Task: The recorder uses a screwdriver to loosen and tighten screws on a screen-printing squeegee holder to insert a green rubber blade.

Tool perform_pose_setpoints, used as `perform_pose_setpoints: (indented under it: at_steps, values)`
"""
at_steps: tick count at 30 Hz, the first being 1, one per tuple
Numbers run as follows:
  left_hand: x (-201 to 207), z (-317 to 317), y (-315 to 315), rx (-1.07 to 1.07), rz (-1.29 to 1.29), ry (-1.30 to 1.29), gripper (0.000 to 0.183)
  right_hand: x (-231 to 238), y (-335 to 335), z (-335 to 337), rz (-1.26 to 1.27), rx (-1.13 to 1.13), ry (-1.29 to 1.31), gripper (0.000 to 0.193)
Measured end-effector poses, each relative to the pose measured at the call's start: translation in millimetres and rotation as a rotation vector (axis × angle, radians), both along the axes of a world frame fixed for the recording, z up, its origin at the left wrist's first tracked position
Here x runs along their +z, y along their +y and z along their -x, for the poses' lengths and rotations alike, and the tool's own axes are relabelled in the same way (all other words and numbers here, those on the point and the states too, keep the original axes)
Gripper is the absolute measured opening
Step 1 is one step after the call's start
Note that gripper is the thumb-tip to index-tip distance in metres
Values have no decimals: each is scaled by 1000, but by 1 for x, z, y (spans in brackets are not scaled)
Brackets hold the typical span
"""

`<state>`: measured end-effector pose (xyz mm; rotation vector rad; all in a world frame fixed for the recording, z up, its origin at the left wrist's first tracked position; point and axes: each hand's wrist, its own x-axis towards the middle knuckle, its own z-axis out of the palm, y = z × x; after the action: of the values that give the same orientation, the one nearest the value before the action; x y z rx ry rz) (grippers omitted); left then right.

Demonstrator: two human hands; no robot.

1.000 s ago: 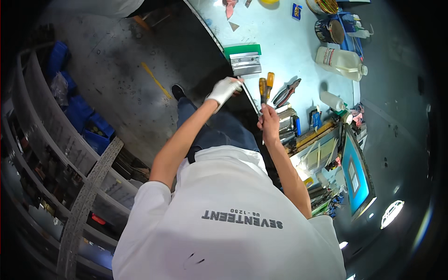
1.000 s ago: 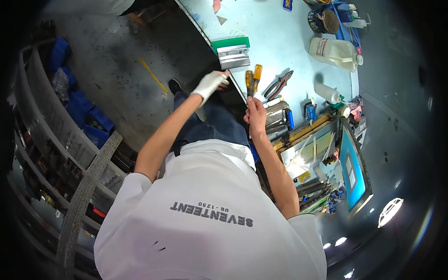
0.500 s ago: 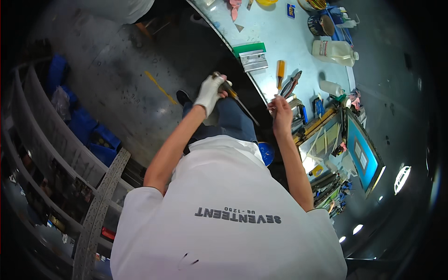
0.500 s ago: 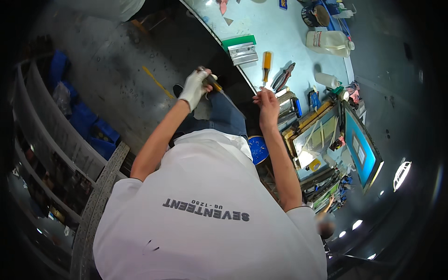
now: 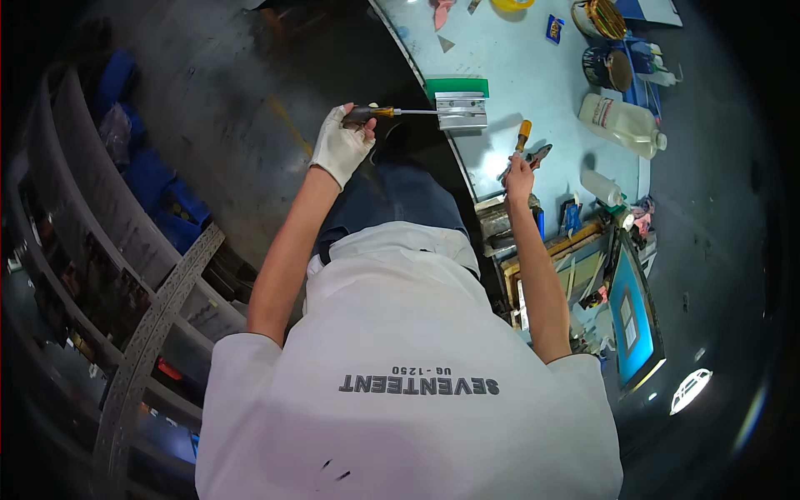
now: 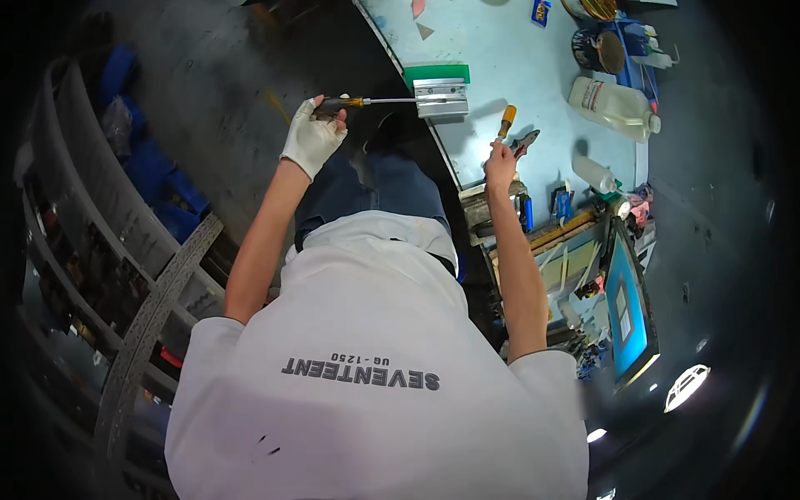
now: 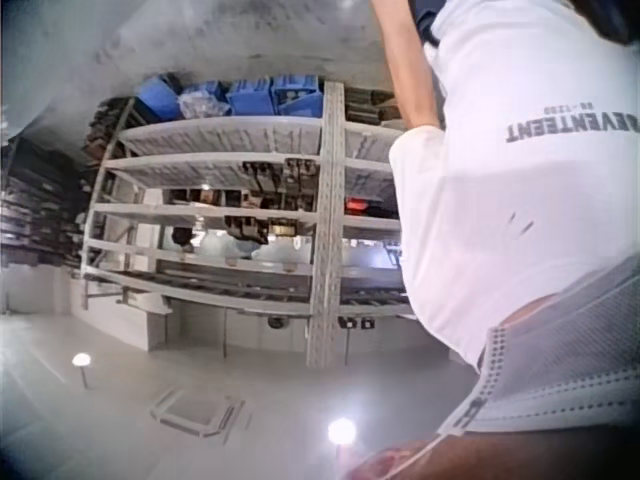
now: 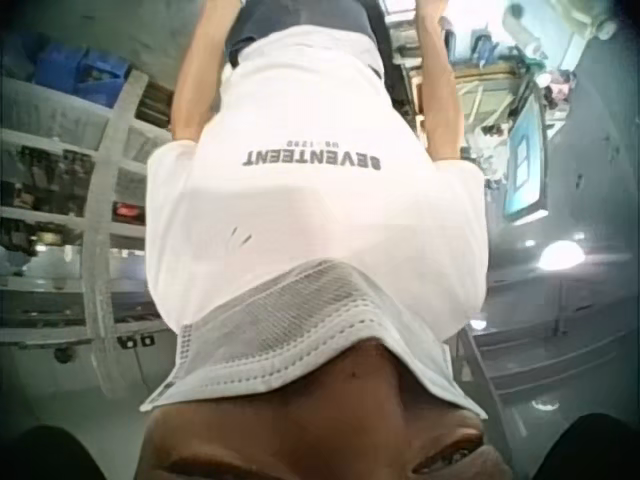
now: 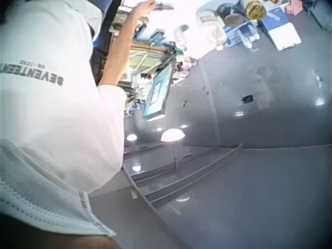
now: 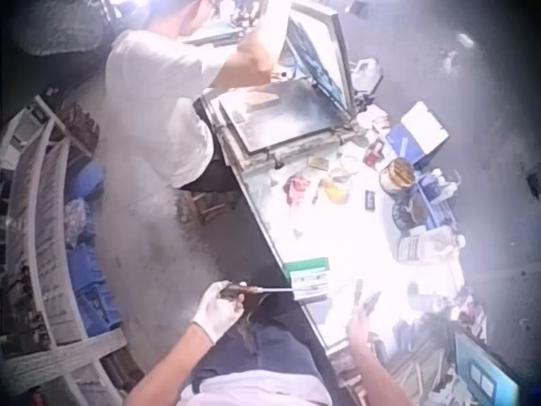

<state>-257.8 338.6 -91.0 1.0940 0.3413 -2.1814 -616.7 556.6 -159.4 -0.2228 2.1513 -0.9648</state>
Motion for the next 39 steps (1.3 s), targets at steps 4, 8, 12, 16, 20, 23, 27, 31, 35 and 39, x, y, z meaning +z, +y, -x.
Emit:
perform_pose_setpoints:
  at_steps: [4, 8, 12, 16, 20, 23, 27, 31, 35, 39]
  values:
    - [-7, 5, 16, -3, -63, 57, 23, -18, -17, 13, -100, 229, 343, 39]
    - [-8, 14, 29, 82, -181, 70, 24, -32, -24, 32, -235, 355, 161, 34]
    - [-13, 24, 34, 138, -215, 108, 19, -33, -27, 30, -247, 280, 88, 28]
    - [-14, 42, 42, 76, -256, 234, 16, -34, -17, 35, -199, 255, 61, 25]
    - [-10, 66, 50, 55, -261, 176, 16, -31, -15, 37, -188, 183, -52, 30]
    - [-19, 93, 44, 31, -174, 226, 15, -18, -18, 38, -248, 229, 49, 41]
    - [-53, 122, -5, -66, 56, 55, 9, -6, -39, 52, -232, 357, 250, 55]
    - [-89, 149, -70, -235, 231, -201, 4, -7, -68, 52, -295, 365, 358, 60]
    - [-112, 158, -90, -606, 678, -731, 29, -26, -94, 54, -367, 548, 462, 57]
    - [-100, 172, -63, -875, 1308, -1177, 55, -33, -77, 57, -447, 531, 418, 46]
